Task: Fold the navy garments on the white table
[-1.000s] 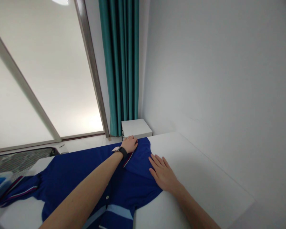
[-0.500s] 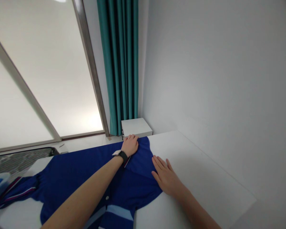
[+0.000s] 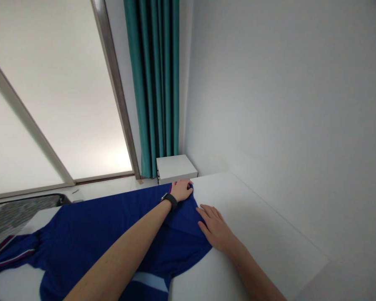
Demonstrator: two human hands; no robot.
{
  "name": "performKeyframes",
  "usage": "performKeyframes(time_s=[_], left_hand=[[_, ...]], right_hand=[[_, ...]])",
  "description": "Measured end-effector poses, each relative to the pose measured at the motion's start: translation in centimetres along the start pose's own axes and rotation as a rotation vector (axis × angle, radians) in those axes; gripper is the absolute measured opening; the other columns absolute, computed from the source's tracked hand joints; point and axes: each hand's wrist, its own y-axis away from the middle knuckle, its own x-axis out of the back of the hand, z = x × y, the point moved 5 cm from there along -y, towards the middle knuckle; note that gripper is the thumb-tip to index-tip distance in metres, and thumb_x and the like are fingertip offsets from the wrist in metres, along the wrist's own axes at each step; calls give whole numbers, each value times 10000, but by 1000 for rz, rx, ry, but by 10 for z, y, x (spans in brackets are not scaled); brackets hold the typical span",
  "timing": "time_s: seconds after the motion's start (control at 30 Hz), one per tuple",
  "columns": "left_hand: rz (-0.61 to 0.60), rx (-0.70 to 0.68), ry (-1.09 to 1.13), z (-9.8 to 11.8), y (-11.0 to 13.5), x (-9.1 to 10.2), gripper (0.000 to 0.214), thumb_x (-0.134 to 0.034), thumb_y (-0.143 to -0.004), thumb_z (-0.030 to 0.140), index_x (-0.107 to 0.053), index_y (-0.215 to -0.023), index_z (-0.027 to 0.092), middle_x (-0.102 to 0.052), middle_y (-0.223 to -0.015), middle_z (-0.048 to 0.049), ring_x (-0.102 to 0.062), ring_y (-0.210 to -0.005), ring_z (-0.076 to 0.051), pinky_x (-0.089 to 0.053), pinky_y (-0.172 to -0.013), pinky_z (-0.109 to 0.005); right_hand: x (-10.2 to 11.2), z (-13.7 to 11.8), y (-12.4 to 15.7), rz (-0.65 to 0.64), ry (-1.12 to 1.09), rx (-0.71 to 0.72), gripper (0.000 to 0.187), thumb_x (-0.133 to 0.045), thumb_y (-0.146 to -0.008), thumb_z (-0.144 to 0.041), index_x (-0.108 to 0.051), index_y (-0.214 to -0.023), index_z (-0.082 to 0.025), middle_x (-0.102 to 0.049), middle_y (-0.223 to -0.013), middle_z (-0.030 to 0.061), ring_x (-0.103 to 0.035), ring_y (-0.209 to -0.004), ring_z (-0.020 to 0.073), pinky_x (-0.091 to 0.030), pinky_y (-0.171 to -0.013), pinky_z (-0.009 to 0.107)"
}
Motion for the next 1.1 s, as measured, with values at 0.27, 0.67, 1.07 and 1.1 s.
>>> performKeyframes(time_s=[0.27,0.67,1.07,1.1], left_hand=[[13,-72,38,1,0,-8,333,-490,-867,210,-564,-1186,271,-679,-1105,-4,-572,-1094,-208,-405,-917,-377],[112,-153,-77,9,6,-9,233,-436,-943,229,-627,-1076,235,-651,-1151,-43,-528,-1125,-222,-387,-964,-369],[41,-232,-175,21,57,-6,540,-390,-947,383,-343,-1450,194,-326,-1544,-98,-287,-1415,-253,-234,-1148,-431],[13,-236,-181,21,63,-10,553,-375,-950,401,-330,-1461,195,-311,-1551,-97,-273,-1425,-254,-226,-1152,-443]], right_hand=[[-4,-4,9,-75,46,70,532,-264,-1003,-340,-204,-1522,-238,-255,-1565,39,-242,-1426,240,-208,-1164,489],[11,2,47,-113,24,137,553,-326,-997,-298,-164,-1524,-257,-280,-1550,27,-231,-1433,221,-156,-1175,526],[26,-13,54,-129,-61,238,615,-398,-974,-301,-130,-1526,-265,-245,-1562,18,-213,-1438,180,-168,-1199,417],[28,-14,55,-150,-75,250,617,-409,-971,-312,-141,-1525,-268,-259,-1557,18,-224,-1434,177,-158,-1201,413]])
